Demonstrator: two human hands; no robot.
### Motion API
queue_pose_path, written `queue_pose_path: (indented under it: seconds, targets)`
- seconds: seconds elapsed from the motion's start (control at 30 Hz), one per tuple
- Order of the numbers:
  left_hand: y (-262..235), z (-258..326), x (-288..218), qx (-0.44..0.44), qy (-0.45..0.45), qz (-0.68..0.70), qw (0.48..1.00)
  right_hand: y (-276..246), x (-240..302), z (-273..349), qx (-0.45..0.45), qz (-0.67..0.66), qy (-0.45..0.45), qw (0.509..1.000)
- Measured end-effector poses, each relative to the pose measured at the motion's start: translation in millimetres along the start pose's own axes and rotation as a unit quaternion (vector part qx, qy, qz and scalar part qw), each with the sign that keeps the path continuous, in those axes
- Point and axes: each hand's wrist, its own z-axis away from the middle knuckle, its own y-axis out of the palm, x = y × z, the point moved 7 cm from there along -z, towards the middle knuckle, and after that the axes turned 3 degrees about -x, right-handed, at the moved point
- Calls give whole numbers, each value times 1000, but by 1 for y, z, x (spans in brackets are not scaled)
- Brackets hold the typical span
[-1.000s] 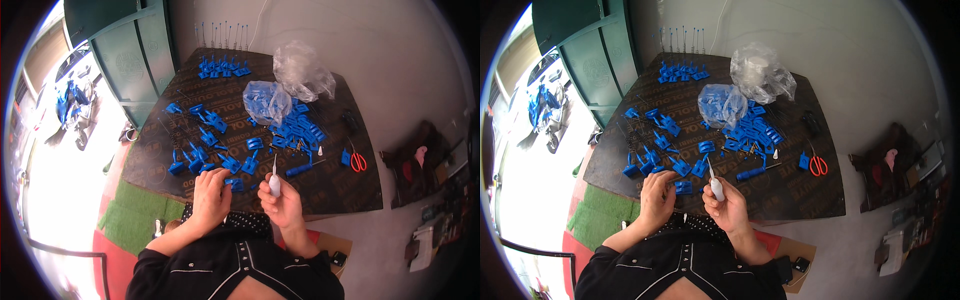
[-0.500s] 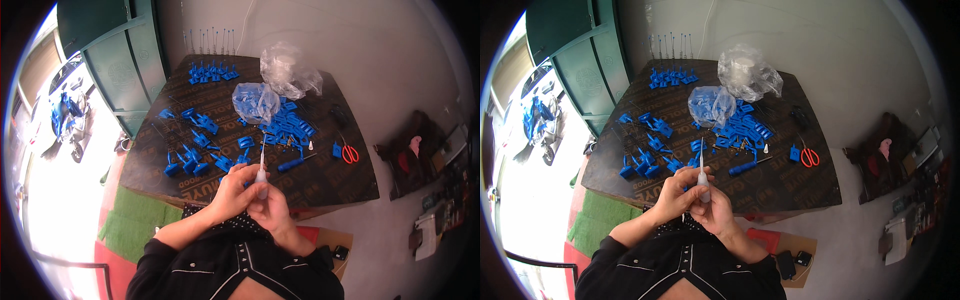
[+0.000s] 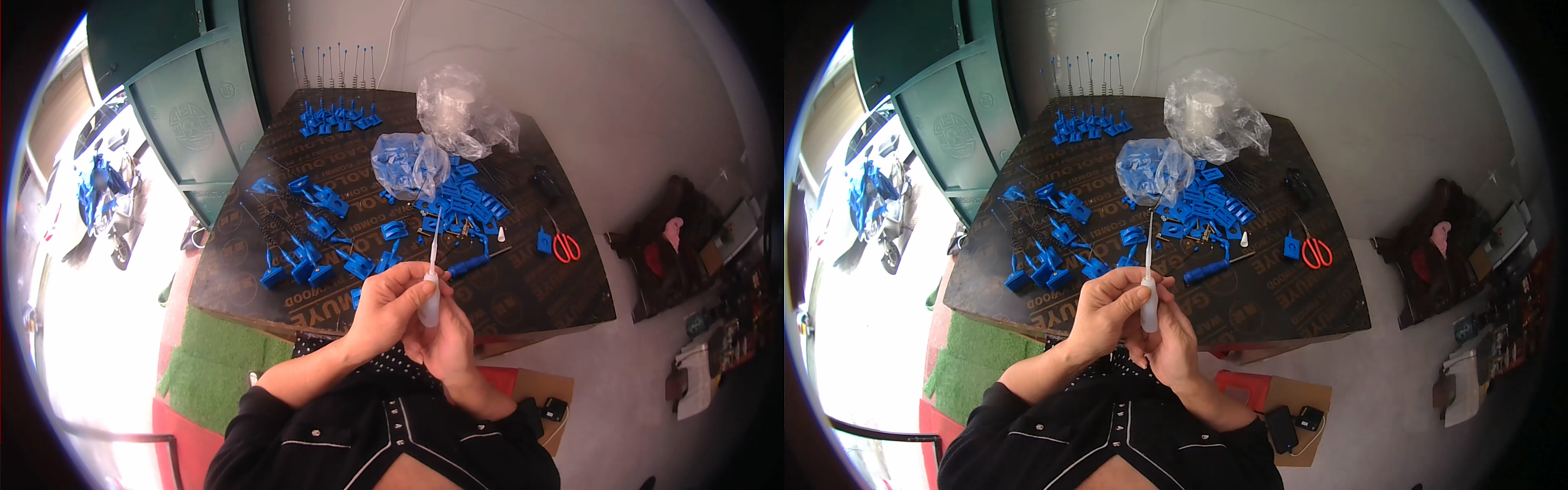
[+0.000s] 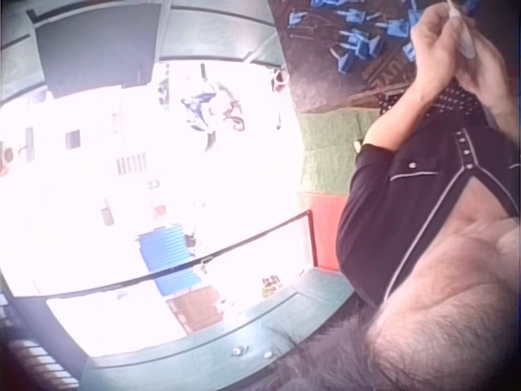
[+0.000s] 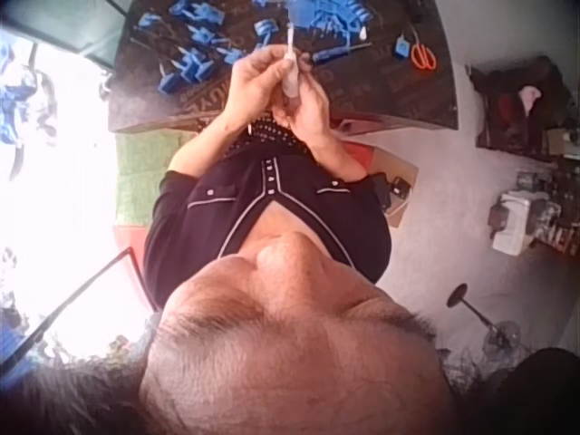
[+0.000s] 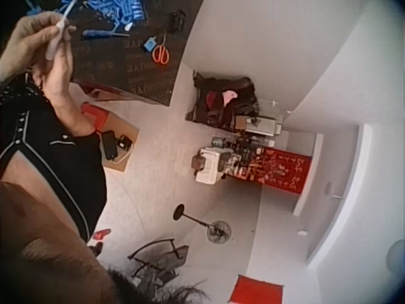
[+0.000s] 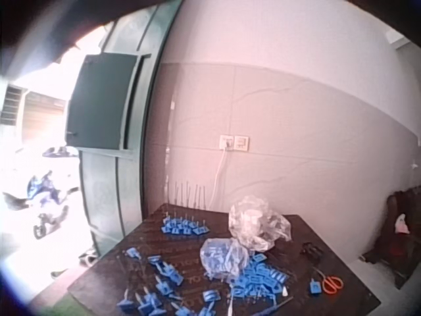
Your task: The person trims the nozzle of a glue bottle with scissors, applies glue to blue plastic pieces on the table, and cuts the applicator tip with the scissors.
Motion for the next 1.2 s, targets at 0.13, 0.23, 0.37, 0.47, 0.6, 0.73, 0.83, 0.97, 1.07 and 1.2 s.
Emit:
queue_pose_path:
  seconds: [0.13, 0.23, 0.37, 0.47, 0.6, 0.73, 0.83, 0.97, 1.07, 1.2]
  targets:
    - [-10, -2, -3, 2, 42, 2, 999, -20, 24, -1, 8, 269, -104, 957]
    - [-9, 3, -3, 28, 2, 0, 1000, -33, 58, -1, -77, 259, -198, 942]
    - [6, 9, 3, 73, -57, 26, 995, -9, 85, -4, -14, 213, -250, 944]
    - [11, 13, 6, 96, -77, 53, 991, -2, 89, -5, 40, 189, -237, 952]
    - [15, 13, 12, 110, -86, 74, 987, 4, 92, -6, 78, 199, -243, 946]
    - [20, 14, 13, 130, -70, 64, 987, 5, 93, -6, 90, 218, -256, 937]
    - [21, 14, 10, 119, -31, 13, 992, 6, 96, -4, 77, 225, -269, 933]
    - [27, 15, 4, 103, 23, -55, 993, 9, 100, 1, 61, 252, -282, 924]
    - [28, 13, 2, 87, 56, -108, 989, 7, 97, 0, 35, 254, -253, 933]
    - [23, 9, 15, 89, -18, -58, 994, -7, 94, -2, 72, 253, -222, 939]
